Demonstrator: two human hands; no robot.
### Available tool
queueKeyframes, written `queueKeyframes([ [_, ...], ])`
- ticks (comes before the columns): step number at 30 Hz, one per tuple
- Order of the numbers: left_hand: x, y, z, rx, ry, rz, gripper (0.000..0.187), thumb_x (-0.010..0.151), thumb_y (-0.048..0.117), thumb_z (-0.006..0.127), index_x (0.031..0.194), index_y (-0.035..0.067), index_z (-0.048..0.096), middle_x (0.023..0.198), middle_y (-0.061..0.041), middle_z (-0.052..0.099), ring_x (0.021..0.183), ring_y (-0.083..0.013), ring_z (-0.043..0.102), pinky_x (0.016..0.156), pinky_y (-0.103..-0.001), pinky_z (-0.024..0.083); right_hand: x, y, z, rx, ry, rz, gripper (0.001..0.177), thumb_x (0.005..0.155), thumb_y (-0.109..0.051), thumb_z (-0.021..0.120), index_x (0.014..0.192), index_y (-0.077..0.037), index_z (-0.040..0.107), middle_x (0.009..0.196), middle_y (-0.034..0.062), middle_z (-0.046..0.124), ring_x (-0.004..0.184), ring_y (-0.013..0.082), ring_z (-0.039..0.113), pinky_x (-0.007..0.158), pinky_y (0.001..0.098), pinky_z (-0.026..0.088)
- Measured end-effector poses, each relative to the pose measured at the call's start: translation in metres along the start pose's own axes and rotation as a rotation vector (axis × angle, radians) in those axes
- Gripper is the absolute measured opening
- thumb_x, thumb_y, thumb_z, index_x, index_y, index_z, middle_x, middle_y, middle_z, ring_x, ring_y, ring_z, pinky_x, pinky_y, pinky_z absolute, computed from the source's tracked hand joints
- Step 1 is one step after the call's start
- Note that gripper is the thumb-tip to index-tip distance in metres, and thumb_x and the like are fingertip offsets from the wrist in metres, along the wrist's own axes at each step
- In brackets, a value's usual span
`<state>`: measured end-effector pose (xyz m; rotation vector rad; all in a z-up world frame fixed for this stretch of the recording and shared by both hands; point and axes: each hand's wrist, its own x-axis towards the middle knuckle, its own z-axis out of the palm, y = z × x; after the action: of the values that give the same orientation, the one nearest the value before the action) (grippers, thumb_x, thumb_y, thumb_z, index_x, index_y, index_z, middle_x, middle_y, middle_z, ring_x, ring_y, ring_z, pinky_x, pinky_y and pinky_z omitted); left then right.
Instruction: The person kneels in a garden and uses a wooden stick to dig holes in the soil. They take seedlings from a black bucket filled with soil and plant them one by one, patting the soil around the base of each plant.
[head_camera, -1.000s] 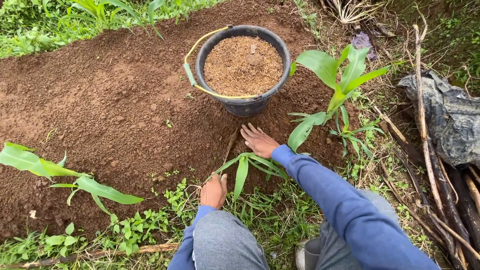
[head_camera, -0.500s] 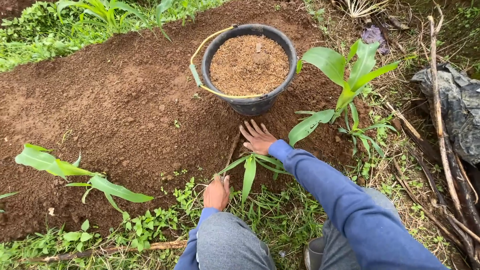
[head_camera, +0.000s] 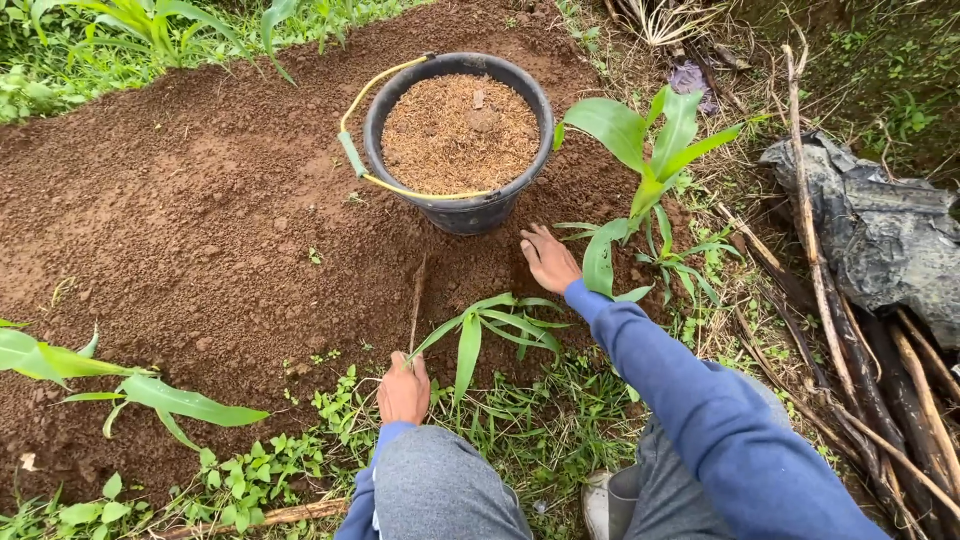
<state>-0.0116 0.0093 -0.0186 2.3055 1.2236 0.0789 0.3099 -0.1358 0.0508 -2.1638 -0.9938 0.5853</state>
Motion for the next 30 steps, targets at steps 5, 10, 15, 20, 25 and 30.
queueKeyframes([
  [5,0.007,0.008,-0.008,-0.012,-0.027,-0.035,0.033,0.107,0.038,0.037,0.106,0.009,0.053,0.087,-0.022,0.072,0.086,-0.0398,0.076,0.077,-0.051,0.059,-0.001,0.018,0.022,0.012,-0.154,0.069,0.064,0.113,-0.042,0.019,0.165,-0.006,0.015,0.172,0.0209,0.002,0.158,0.0411,0.001,0.13,0.0609,0.013],
  [10,0.013,0.035,-0.054,-0.009,-0.003,-0.066,0.039,0.111,0.034,0.034,0.11,0.003,0.058,0.086,-0.022,0.072,0.084,-0.0363,0.076,0.078,-0.047,0.06,-0.009,0.001,0.03,0.07,-0.188,0.054,0.061,0.113,-0.035,0.019,0.165,-0.002,0.011,0.17,0.0257,-0.001,0.157,0.0448,-0.002,0.129,0.0641,0.01],
  [15,0.054,0.019,-0.039,-0.013,0.023,-0.05,0.045,0.109,0.039,0.035,0.1,0.002,0.058,0.081,-0.029,0.071,0.086,-0.047,0.074,0.073,-0.054,0.058,-0.007,0.002,0.03,0.048,-0.192,0.032,0.065,0.113,-0.04,0.02,0.165,-0.002,0.009,0.171,0.0232,-0.001,0.158,0.0421,-0.004,0.13,0.0608,0.009],
  [20,0.03,0.01,0.0,0.015,-0.081,0.015,0.039,0.108,0.035,0.036,0.101,0.004,0.06,0.08,-0.028,0.071,0.084,-0.0444,0.076,0.072,-0.053,0.061,-0.007,-0.008,0.032,0.046,-0.207,0.01,0.065,0.113,-0.038,0.02,0.164,0.0,0.009,0.171,0.0241,-0.003,0.157,0.0438,-0.008,0.13,0.0615,0.007],
  [25,0.023,0.01,0.01,0.119,-0.111,0.076,0.035,0.104,0.035,0.037,0.101,0.005,0.055,0.08,-0.03,0.071,0.085,-0.0454,0.076,0.074,-0.054,0.061,0.002,-0.007,0.044,0.072,-0.184,-0.009,0.058,0.113,-0.024,0.021,0.163,0.004,0.009,0.17,0.0267,-0.003,0.157,0.0449,-0.005,0.129,0.0613,0.007],
  [30,0.012,0.02,0.008,0.109,-0.209,0.13,0.054,0.107,0.045,0.027,0.097,0.006,0.062,0.084,-0.027,0.071,0.088,-0.0451,0.075,0.078,-0.054,0.061,0.014,-0.01,0.06,0.101,-0.215,-0.091,0.056,0.112,-0.019,0.023,0.166,-0.005,0.015,0.172,0.0216,0.006,0.158,0.0418,0.003,0.129,0.0587,0.01],
])
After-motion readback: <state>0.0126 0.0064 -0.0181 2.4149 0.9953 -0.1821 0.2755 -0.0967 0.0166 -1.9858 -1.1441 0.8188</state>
